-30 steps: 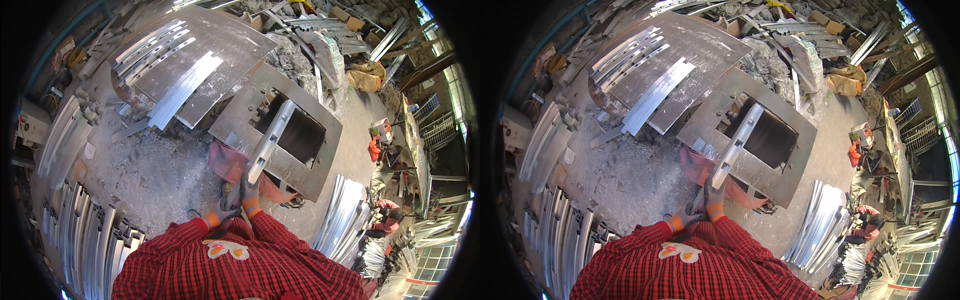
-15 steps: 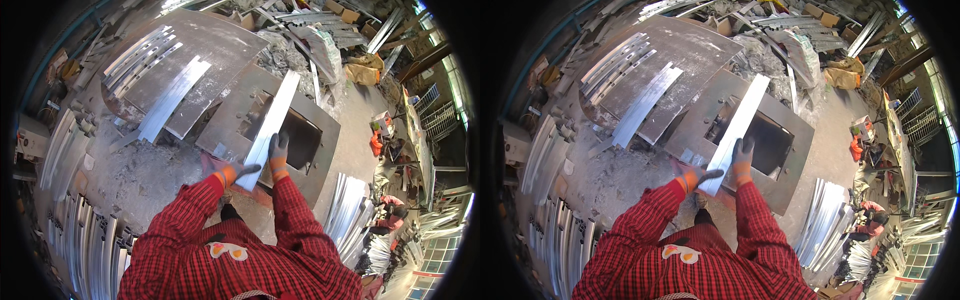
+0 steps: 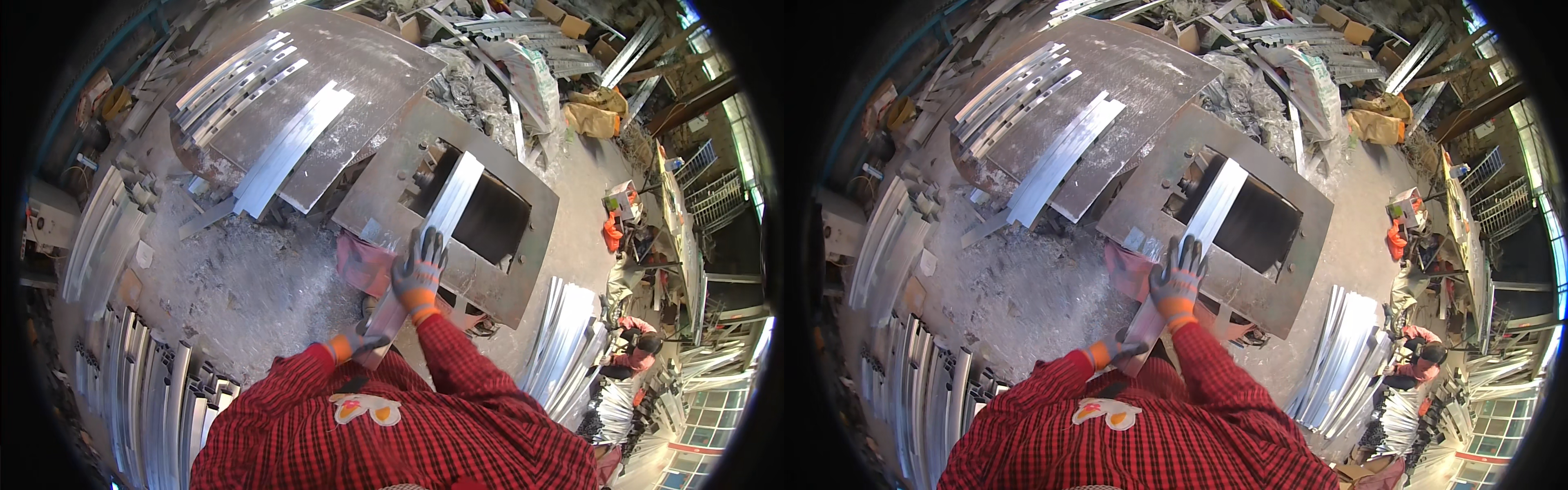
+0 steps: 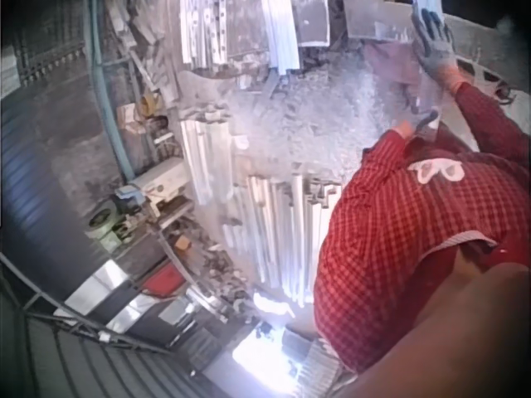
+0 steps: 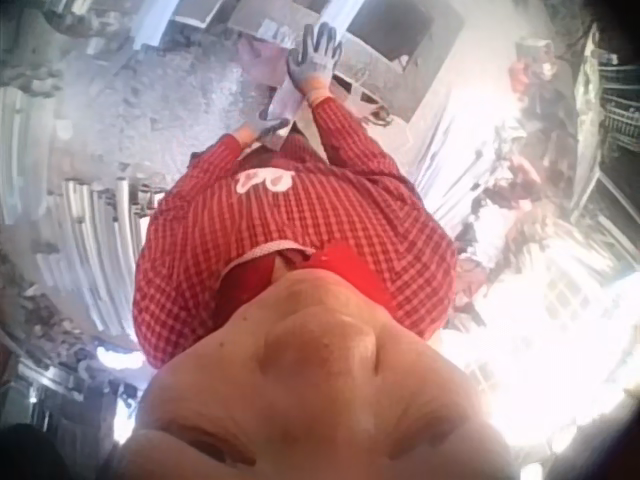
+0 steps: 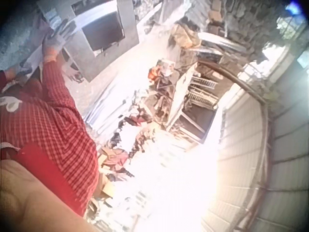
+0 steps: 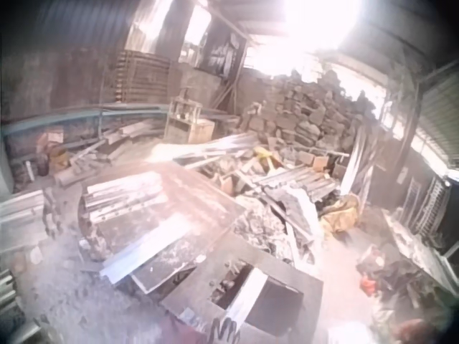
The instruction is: The person repeatedly rubs long silver metal profiles with a red cloth on a metal workbench, flipping and repositioning each piece to treat multiple sides. Finished pieces are stacked on the bench. The setting is a cluttered workshop with many metal profiles on the floor.
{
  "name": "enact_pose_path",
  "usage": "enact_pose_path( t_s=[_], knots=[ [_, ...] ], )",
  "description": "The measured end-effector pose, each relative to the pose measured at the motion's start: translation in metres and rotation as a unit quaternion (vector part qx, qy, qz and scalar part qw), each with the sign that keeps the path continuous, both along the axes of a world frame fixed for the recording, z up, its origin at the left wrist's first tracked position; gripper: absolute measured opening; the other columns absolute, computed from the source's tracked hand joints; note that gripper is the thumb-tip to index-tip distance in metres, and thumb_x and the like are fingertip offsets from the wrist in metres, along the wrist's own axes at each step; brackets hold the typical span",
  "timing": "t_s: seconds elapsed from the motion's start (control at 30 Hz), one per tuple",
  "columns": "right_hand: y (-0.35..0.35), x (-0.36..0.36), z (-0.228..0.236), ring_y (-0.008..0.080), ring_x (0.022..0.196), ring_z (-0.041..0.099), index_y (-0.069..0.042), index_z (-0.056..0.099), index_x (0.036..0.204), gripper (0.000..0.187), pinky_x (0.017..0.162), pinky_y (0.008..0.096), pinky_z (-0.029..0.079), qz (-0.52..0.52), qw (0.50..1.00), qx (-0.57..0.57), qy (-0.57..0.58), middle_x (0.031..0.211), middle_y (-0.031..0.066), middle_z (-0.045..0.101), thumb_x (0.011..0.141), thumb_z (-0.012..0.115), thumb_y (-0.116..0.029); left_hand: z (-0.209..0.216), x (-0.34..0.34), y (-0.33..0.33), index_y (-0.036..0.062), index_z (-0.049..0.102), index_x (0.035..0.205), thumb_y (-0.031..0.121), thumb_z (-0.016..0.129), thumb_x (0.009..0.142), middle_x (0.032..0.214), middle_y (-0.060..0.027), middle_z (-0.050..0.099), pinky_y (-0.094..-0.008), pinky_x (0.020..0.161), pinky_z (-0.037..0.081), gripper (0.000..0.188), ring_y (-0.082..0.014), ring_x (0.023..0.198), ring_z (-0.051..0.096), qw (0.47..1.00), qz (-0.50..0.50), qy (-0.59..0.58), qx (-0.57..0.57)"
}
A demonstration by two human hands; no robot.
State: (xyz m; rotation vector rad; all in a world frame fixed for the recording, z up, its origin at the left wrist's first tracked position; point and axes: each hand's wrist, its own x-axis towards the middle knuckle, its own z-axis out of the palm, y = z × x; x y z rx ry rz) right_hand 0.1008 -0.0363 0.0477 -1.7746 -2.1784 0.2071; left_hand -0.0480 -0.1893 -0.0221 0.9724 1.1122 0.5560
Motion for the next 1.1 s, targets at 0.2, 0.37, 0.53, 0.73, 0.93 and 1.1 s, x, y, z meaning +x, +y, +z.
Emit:
enact_pose_path(
  t_s=[0.2, 0.37, 0.53, 0.73, 0.93, 1.1],
  knots=[
    [-0.044, -0.001, -0.01, 0.0447, 0.15, 0.019, -0.007, 0.036, 0.153, 0.072, 0.122, 0.0577, 0.01, 0.024, 1.0, -0.008, 0.004, 0.16, 0.0246, 0.027, 0.089, 0.055, -0.035, 0.01, -0.008, -0.041, 0.0056, 0.059, 0.131, 0.045, 0.081, 0.082, 0.116, -0.0104, 0.067, -0.0321, 0.093, 0.047, 0.067, -0.0172, 0.105, 0.06, 0.994, -0.008, 0.006, -0.106],
    [0.071, 0.017, 0.001, 0.0424, 0.148, 0.025, -0.011, 0.043, 0.149, 0.066, 0.121, 0.0556, 0.016, -0.008, 0.995, 0.073, 0.069, 0.157, 0.0227, 0.035, 0.088, 0.057, -0.032, 0.033, 0.017, 0.078, 0.0072, 0.055, 0.138, 0.04, 0.079, 0.084, 0.12, -0.0131, 0.066, -0.0336, 0.097, 0.047, 0.067, -0.0223, 0.111, 0.061, 0.999, 0.003, 0.012, 0.036],
    [0.197, 0.041, 0.016, 0.0351, 0.146, 0.031, -0.016, 0.05, 0.145, 0.064, 0.119, 0.0515, 0.023, -0.065, 0.995, 0.055, 0.049, 0.155, 0.0158, 0.041, 0.086, 0.063, -0.036, 0.07, 0.035, 0.203, -0.0029, 0.037, 0.15, 0.071, 0.076, 0.069, 0.14, -0.0259, 0.054, -0.0388, 0.105, 0.043, 0.116, -0.0347, 0.128, 0.054, 0.988, -0.069, 0.133, 0.043],
    [0.182, 0.026, 0.016, 0.0353, 0.145, 0.033, -0.021, 0.05, 0.146, 0.064, 0.108, 0.0546, 0.04, -0.092, 0.994, 0.047, 0.024, 0.155, 0.0111, 0.041, 0.085, 0.065, -0.035, 0.022, 0.037, 0.191, -0.002, 0.051, 0.14, 0.07, 0.076, 0.071, 0.134, -0.0199, 0.06, -0.0376, 0.102, 0.045, 0.103, -0.0298, 0.121, 0.059, 0.993, 0.001, 0.115, 0.0],
    [0.037, 0.008, -0.01, 0.0467, 0.144, 0.028, -0.018, 0.052, 0.142, 0.061, 0.117, 0.0552, 0.029, -0.026, 0.995, 0.067, 0.066, 0.154, 0.0263, 0.036, 0.083, 0.064, -0.028, 0.004, 0.015, 0.049, -0.0004, 0.053, 0.134, 0.045, 0.079, 0.083, 0.119, -0.0104, 0.066, -0.0338, 0.097, 0.048, 0.073, -0.0206, 0.111, 0.06, 0.998, 0.003, -0.051, -0.021],
    [-0.038, 0.006, -0.028, 0.0503, 0.141, 0.029, -0.014, 0.054, 0.139, 0.059, 0.119, 0.054, 0.025, -0.007, 0.987, 0.086, 0.137, 0.15, 0.0289, 0.037, 0.081, 0.066, -0.02, -0.019, 0.004, -0.029, 0.0022, 0.039, 0.145, 0.051, 0.079, 0.083, 0.112, -0.0049, 0.066, -0.0335, 0.095, 0.047, 0.089, -0.0186, 0.103, 0.061, 0.994, 0.011, -0.059, -0.092]
  ],
)
